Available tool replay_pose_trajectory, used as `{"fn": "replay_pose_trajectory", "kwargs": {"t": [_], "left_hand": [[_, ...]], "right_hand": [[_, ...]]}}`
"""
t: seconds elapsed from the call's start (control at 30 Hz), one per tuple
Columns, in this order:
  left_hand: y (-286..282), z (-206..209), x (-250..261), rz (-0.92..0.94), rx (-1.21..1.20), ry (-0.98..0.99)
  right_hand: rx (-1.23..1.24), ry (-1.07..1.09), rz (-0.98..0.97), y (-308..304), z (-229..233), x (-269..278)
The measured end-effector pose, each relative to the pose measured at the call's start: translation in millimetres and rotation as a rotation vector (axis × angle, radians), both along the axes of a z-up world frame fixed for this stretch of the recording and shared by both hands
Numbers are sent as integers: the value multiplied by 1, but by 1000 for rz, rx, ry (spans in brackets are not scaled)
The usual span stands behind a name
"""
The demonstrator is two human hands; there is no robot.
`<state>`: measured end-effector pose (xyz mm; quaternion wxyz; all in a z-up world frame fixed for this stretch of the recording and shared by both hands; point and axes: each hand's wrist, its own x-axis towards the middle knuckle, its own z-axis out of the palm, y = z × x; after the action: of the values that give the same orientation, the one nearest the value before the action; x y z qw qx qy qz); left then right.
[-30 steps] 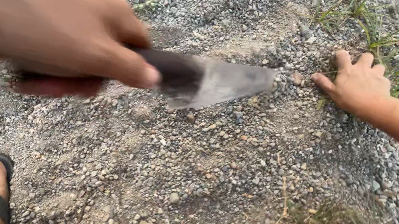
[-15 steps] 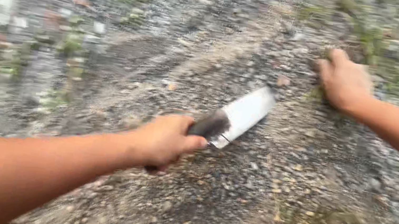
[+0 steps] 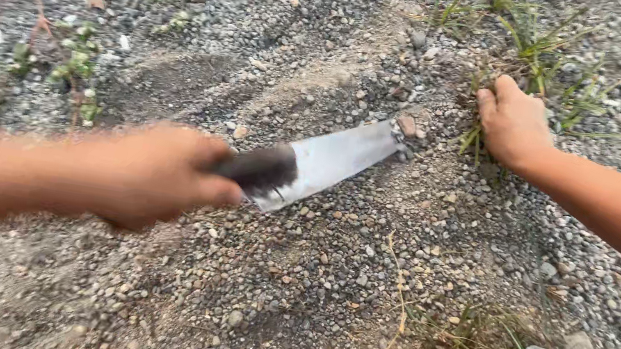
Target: The person pulls weeds from the ground by hand and uses a knife to loosen the soil around the roots.
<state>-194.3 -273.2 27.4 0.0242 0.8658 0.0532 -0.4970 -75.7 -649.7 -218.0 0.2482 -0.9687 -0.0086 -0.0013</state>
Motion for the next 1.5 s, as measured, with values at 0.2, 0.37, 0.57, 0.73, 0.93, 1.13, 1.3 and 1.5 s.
{"fn": "replay_pose_trajectory", "kwargs": {"t": [0.2, 0.37, 0.57, 0.73, 0.93, 1.13, 1.3, 1.5], "left_hand": [[-48, 64, 36, 70, 261, 103], [-72, -20, 23, 339, -214, 159], [-33, -111, -49, 8, -337, -263], [-35, -151, -78, 153, -328, -301], [-22, -95, -39, -124, -228, -327], [-33, 59, 15, -77, 131, 28], [-42, 85, 38, -154, 310, 107], [-110, -93, 27, -59, -305, -93]], "right_hand": [[47, 72, -79, -2, -3, 0], [44, -56, 23, -5, -9, 7], [83, 27, -78, -9, -4, 3], [35, -121, -53, -31, -9, 8], [96, -53, -100, -40, 23, -14], [81, -10, -180, -37, 24, -37], [122, 34, -278, -43, 18, -39], [-7, 290, -129, -41, 18, -24]]}}
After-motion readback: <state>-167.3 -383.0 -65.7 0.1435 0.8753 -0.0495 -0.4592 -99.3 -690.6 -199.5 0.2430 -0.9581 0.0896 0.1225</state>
